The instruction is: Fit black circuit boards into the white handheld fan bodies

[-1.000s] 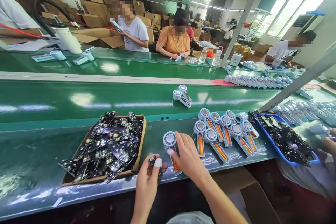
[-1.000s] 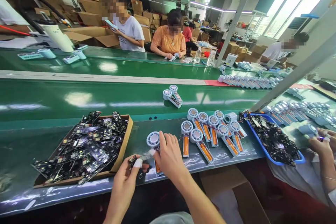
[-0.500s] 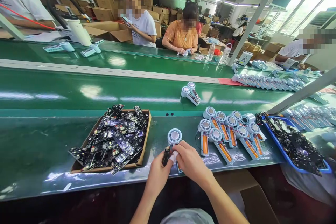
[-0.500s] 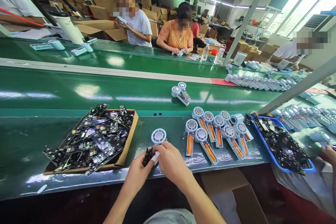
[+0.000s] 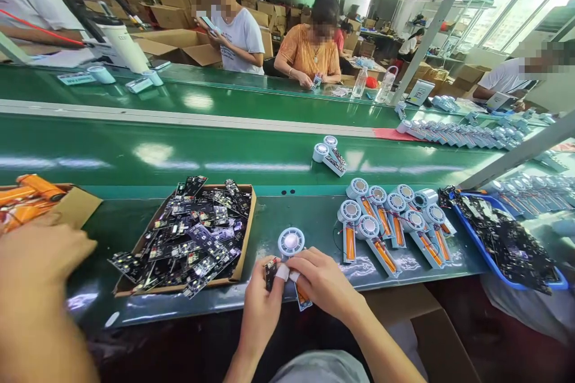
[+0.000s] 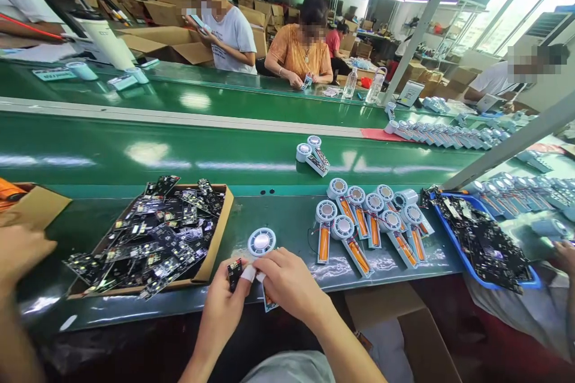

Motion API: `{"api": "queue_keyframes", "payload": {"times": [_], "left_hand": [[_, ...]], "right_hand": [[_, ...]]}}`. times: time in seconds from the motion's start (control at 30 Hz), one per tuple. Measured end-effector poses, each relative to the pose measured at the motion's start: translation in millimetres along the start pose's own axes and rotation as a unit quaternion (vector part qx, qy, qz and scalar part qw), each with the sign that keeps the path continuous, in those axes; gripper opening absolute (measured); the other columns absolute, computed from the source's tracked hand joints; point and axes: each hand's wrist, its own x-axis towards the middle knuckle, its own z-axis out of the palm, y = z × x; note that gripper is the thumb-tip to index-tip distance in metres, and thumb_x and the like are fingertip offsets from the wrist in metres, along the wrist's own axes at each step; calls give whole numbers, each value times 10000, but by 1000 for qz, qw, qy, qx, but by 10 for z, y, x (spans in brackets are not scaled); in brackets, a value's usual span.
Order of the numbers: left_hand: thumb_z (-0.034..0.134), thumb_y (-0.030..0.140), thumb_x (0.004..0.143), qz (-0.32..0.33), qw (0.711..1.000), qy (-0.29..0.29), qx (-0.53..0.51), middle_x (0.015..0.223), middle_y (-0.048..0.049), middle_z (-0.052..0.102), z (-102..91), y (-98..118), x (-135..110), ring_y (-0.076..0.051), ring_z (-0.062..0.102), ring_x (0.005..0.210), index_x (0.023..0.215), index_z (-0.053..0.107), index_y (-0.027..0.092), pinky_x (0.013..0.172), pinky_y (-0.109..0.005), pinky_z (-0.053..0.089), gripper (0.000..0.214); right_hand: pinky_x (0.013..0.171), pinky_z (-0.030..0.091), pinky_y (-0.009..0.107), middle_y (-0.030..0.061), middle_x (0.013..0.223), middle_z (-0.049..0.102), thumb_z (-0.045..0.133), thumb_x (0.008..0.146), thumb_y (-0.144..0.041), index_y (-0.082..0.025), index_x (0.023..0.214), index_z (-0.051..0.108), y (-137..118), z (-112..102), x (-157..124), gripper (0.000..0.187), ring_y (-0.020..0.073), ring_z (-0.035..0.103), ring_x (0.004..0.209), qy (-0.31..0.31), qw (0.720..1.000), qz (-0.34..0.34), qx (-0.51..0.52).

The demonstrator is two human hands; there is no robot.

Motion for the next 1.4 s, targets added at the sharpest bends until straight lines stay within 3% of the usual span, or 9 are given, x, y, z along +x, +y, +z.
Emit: {"api": "queue_keyframes", "payload": {"times": [0.07,0.23,0.43,0.77,0.93,1.13,1.4], "left_hand": [[614,579,772,-34,999,-7,-2,691,22,580,-63,-7,-18,-160,512,564,973,581,202,527,-266,424,428],[531,590,819,-89,992,-89,-26,625,31,565,-172,25,-54,-141,458,499,953,582,185,474,-252,385,430],[449,531,857,0,993,-96,71,516,23,515,-88,-40,-86,-169,495,487,740,607,208,480,-267,394,378],[402,392,903,82,984,-81,139,512,-2,568,-87,-73,-146,-224,598,534,846,693,196,546,-300,482,356],[391,399,948,98,979,-69,166,641,-44,659,-87,-122,-180,-236,636,587,963,710,176,560,-308,496,390],[388,315,962,147,972,-65,174,844,-101,747,-70,-195,-180,-238,704,718,925,674,194,645,-319,545,313],[367,230,960,222,945,-140,196,873,-94,725,-220,-174,-38,-241,706,779,977,663,212,677,-331,539,297]], "right_hand": [[798,528,308,69,1002,694,500,932,-30,-189,1074,647,25,67,-32,258,204,598,891,16,1000,-12,1],[778,533,318,83,1021,665,459,941,-23,-196,1119,637,61,193,-94,305,207,578,889,72,997,-11,14],[765,516,346,96,1032,634,441,953,-35,-196,1079,663,-26,254,-98,302,221,550,894,119,992,26,-30],[779,516,354,88,1021,624,469,951,-63,-203,1028,679,-90,354,-109,263,219,563,900,141,986,93,10],[757,515,351,86,995,628,468,945,-54,-186,1010,671,-100,386,-112,251,218,566,878,157,983,90,17],[756,515,344,86,999,631,469,948,-57,-196,1012,671,-117,407,-117,254,215,567,871,164,983,84,-1],[775,518,340,68,964,680,482,926,-37,-213,1017,662,-26,357,-118,268,214,599,871,143,985,83,41]]}}
